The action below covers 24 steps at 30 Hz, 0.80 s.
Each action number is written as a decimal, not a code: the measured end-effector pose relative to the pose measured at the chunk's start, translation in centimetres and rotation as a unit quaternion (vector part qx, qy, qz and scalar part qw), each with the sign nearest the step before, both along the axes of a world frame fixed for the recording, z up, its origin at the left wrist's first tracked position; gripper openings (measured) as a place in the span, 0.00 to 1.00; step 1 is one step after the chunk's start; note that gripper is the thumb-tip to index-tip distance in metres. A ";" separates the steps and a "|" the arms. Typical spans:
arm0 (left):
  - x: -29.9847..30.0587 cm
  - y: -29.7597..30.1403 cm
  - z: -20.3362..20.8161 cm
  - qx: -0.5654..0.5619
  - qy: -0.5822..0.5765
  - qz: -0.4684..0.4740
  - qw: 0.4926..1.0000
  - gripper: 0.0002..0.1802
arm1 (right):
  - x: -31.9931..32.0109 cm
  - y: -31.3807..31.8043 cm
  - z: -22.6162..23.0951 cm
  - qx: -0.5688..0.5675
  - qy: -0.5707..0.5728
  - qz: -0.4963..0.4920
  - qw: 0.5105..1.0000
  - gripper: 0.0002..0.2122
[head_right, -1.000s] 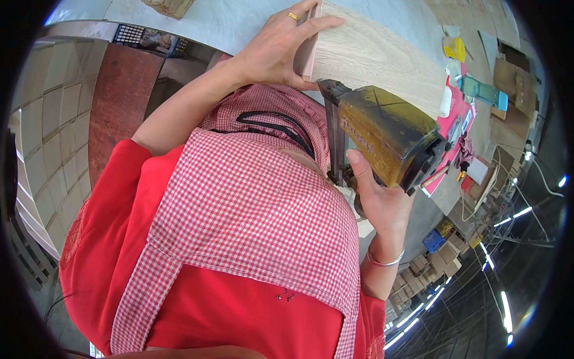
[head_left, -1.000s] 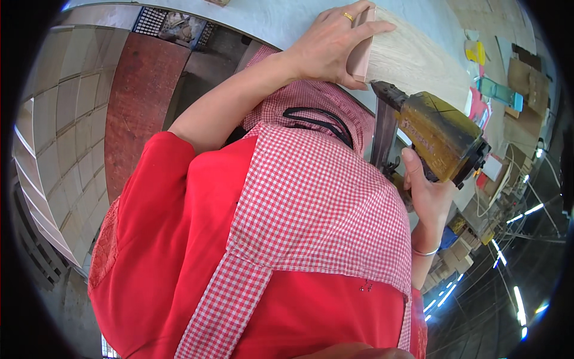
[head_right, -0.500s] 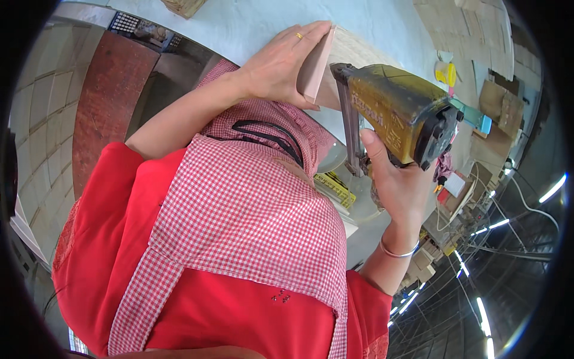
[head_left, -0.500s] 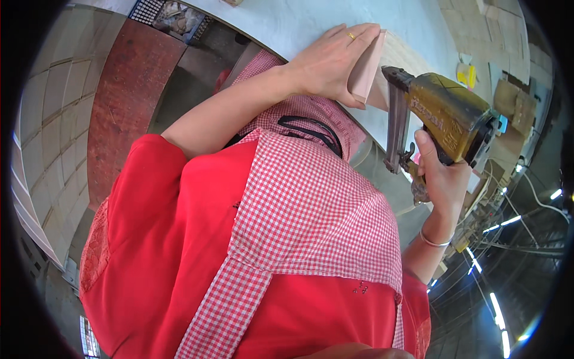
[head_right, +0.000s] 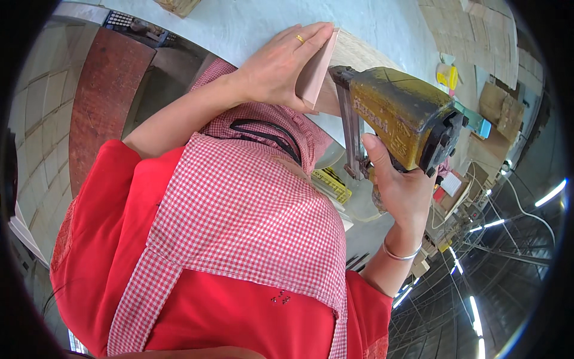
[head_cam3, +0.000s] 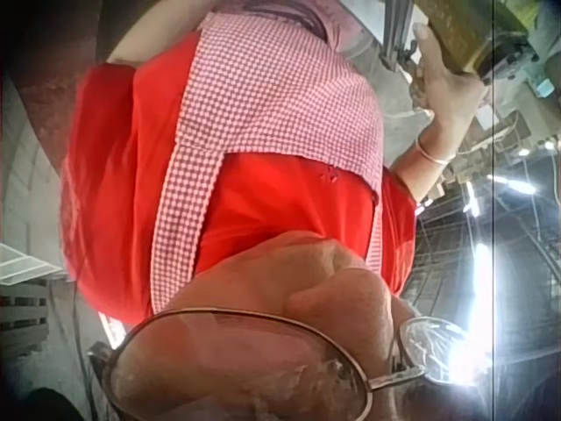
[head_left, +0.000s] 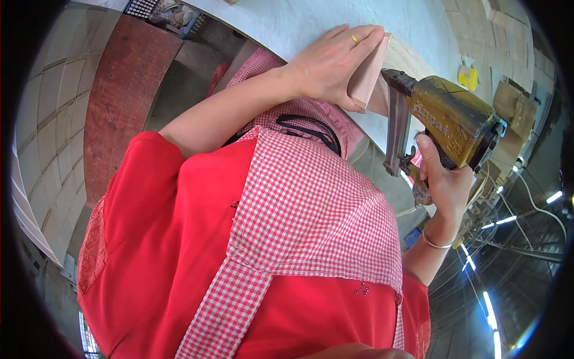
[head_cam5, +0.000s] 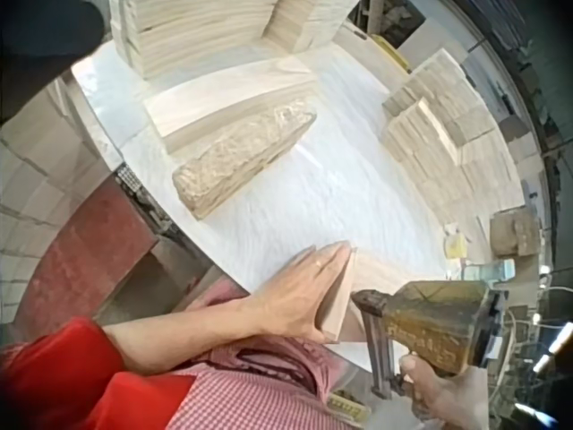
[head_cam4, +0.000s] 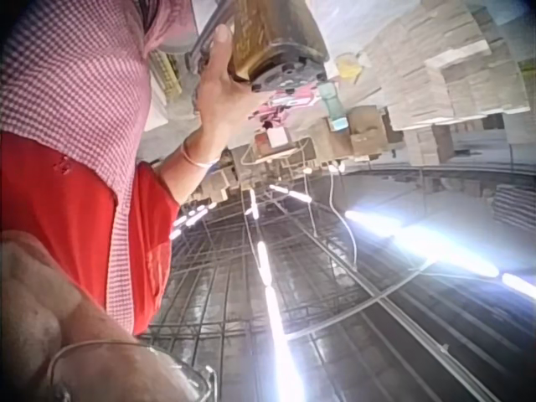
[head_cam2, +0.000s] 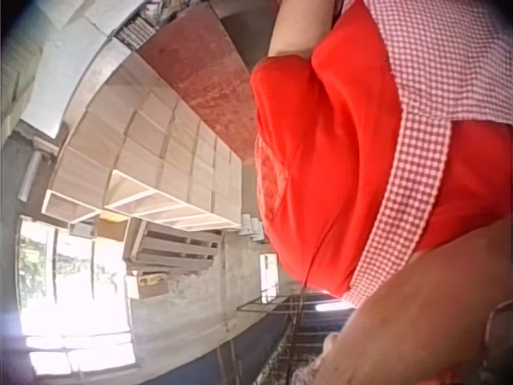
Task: Assembling and nailing wooden boxes together using a pneumatic nail gun and glue.
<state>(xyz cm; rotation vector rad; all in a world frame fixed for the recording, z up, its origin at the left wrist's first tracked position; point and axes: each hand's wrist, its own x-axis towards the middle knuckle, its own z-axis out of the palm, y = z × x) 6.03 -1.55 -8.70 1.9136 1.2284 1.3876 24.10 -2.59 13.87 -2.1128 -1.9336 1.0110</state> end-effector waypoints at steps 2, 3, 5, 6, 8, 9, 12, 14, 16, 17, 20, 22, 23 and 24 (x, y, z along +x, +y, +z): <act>0.1 0.0 0.1 0.003 0.005 0.004 1.000 0.72 | 0.0 -0.2 0.1 -0.014 -0.012 -0.012 1.000 0.19; 0.1 -0.1 0.1 0.005 0.008 0.005 1.000 0.72 | 0.0 -0.3 -0.1 0.001 -0.004 0.002 1.000 0.19; 0.0 -0.1 0.2 0.007 0.011 0.008 1.000 0.71 | 0.1 -0.3 -0.4 0.033 0.014 0.029 0.999 0.19; -0.1 -0.1 0.2 0.006 0.013 0.011 1.000 0.71 | 0.1 -0.1 -0.5 0.033 0.015 0.026 0.999 0.19; -0.2 0.1 0.3 0.010 0.018 0.013 1.000 0.71 | 0.1 0.4 -0.5 0.042 -0.005 0.051 0.998 0.19; -0.1 0.2 0.3 0.005 0.014 0.009 1.000 0.71 | 0.2 0.5 -0.4 0.048 -0.014 0.063 0.997 0.20; -0.1 0.4 0.4 0.008 0.015 -0.003 1.000 0.70 | 0.8 0.7 -0.2 0.079 0.036 0.048 0.995 0.18; 0.0 0.4 0.4 -0.003 0.003 -0.010 1.000 0.70 | 1.8 0.4 0.3 0.107 0.064 0.030 0.992 0.17; -0.4 0.7 0.9 0.005 0.005 -0.024 1.000 0.70 | 2.9 0.0 1.2 0.172 0.039 -0.052 0.983 0.13; -0.8 0.8 1.3 -0.030 -0.005 -0.025 0.999 0.69 | 3.7 -0.2 1.5 0.203 0.027 -0.094 0.974 0.11; -2.7 1.4 2.6 -0.090 -0.011 -0.030 0.995 0.69 | 10.1 0.1 1.6 0.251 -0.021 -0.204 0.946 0.14; -4.1 1.7 3.4 -0.179 -0.068 -0.038 0.981 0.67 | 14.5 0.1 0.2 0.281 -0.009 -0.203 0.938 0.14; -4.8 2.1 3.8 -0.224 -0.096 -0.042 0.969 0.66 | 16.5 -0.1 -0.5 0.304 -0.008 -0.195 0.932 0.15; -5.4 2.5 4.1 -0.218 -0.086 -0.048 0.971 0.66 | 18.3 -0.3 -1.2 0.309 -0.001 -0.204 0.929 0.15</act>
